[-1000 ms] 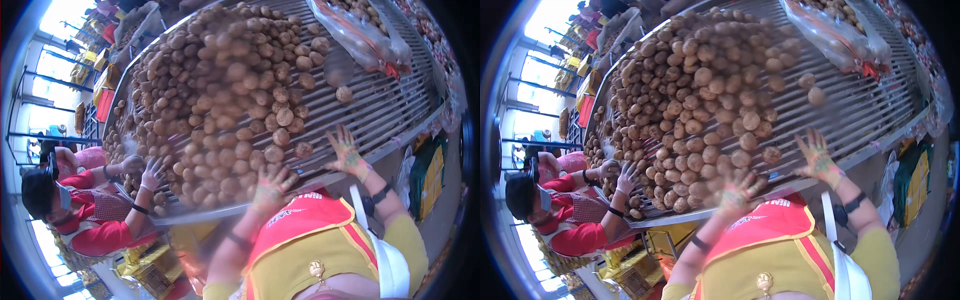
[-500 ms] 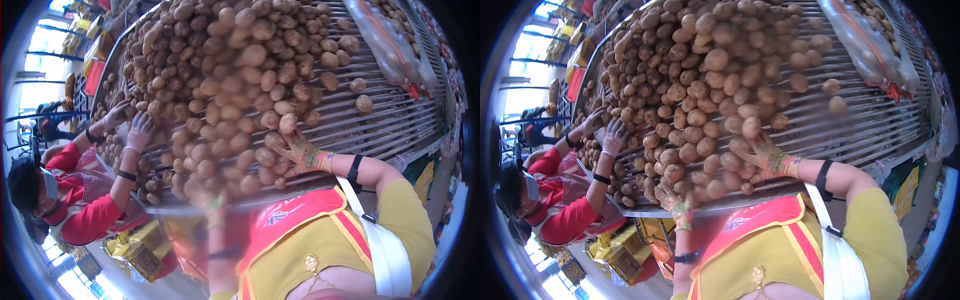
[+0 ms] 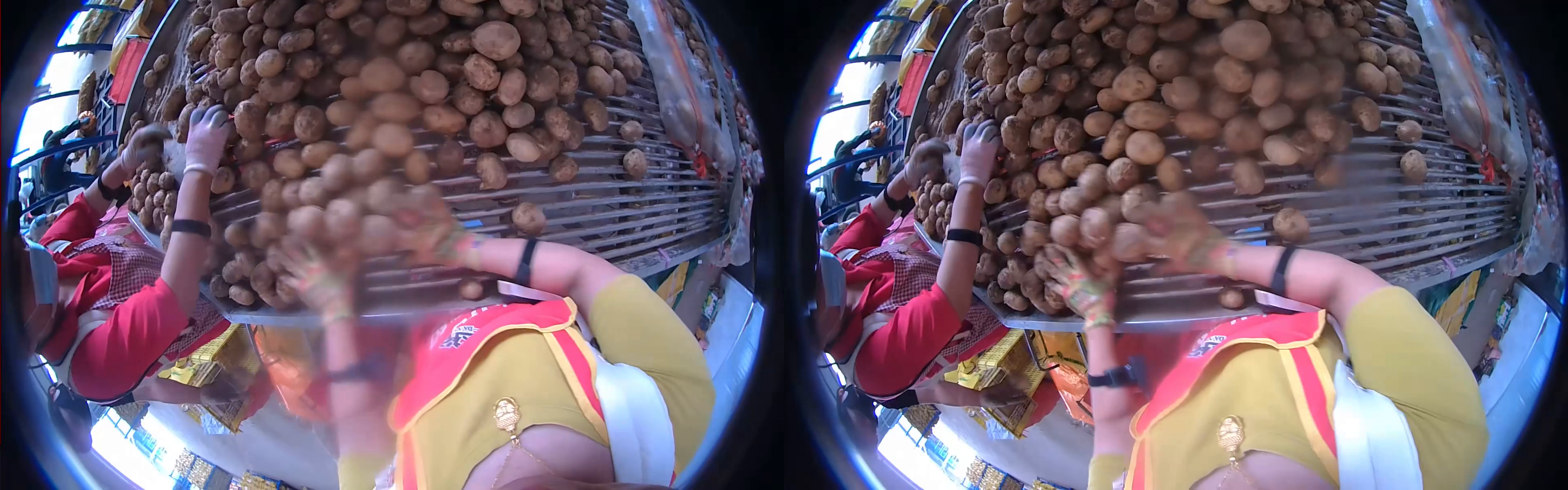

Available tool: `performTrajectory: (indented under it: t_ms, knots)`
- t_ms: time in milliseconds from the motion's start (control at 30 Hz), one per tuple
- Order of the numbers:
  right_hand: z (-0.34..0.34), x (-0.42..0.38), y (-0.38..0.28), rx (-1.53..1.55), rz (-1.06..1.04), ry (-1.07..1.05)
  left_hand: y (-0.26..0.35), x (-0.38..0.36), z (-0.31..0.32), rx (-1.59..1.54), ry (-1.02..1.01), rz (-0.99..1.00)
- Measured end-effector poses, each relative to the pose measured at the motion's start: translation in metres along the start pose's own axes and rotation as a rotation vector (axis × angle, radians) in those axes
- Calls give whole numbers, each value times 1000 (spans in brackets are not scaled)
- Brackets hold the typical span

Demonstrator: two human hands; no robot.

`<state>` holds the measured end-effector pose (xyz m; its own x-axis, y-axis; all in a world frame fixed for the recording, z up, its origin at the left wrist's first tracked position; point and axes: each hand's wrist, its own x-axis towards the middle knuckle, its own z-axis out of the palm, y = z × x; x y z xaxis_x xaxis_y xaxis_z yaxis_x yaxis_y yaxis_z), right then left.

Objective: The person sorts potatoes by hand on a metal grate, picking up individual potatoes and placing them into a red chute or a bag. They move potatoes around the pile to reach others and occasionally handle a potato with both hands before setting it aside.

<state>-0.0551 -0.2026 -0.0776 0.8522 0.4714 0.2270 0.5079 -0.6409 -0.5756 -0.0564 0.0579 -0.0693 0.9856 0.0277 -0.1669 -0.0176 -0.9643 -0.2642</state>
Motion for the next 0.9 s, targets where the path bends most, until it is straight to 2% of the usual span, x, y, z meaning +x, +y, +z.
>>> performTrajectory:
  t_ms: [33,67,100,133,233,267,300,333,367,400,433,467,500,567,633,700,733,767,800,867,900]
  knots:
    - [7,20,-12,-24,-70,2,-15,11,-3,-172,52,-44]
    - [19,42,-23,-45,-90,53,-23,24,-16,-94,-72,-117]
    - [30,65,-35,-68,-108,104,-34,35,-19,-140,-85,-171]
    - [33,83,-38,-15,-72,55,-41,44,-24,-184,-93,-225]
    - [1,96,-39,30,-155,-236,-14,53,-87,-339,372,-41]
    - [-30,92,-40,173,-55,-360,12,52,-79,-272,632,199]
    - [-61,77,-37,317,50,-487,43,56,-108,-583,448,299]
    - [-65,49,-24,274,0,-373,84,53,-125,-584,445,456]
    - [-71,18,-9,231,-51,-263,118,51,-135,-657,334,541]
    - [-99,-9,-4,156,43,-331,144,51,-142,-726,219,628]
    - [-127,-39,-1,86,144,-398,168,57,-130,-605,185,677]
    - [-144,-70,7,240,227,-285,187,64,-105,-484,151,723]
    - [-161,-102,15,392,303,-172,200,66,-88,-502,330,727]
    - [-193,-171,37,253,458,33,198,63,-109,-534,112,709]
    - [-225,-223,70,-295,527,313,186,66,-113,-560,-56,665]
    - [-257,-265,111,-365,719,493,176,66,-102,-635,-92,528]
    - [-262,-286,140,-347,911,597,170,68,-91,-673,-124,486]
    - [-262,-298,163,-381,970,701,165,67,-74,-641,-102,493]
    - [-255,-298,185,-396,1039,645,160,63,-64,-610,-79,496]
    - [-233,-295,226,-420,1168,518,145,39,-79,-800,-160,401]
    - [-209,-283,245,10,872,801,138,28,-84,-894,-201,349]
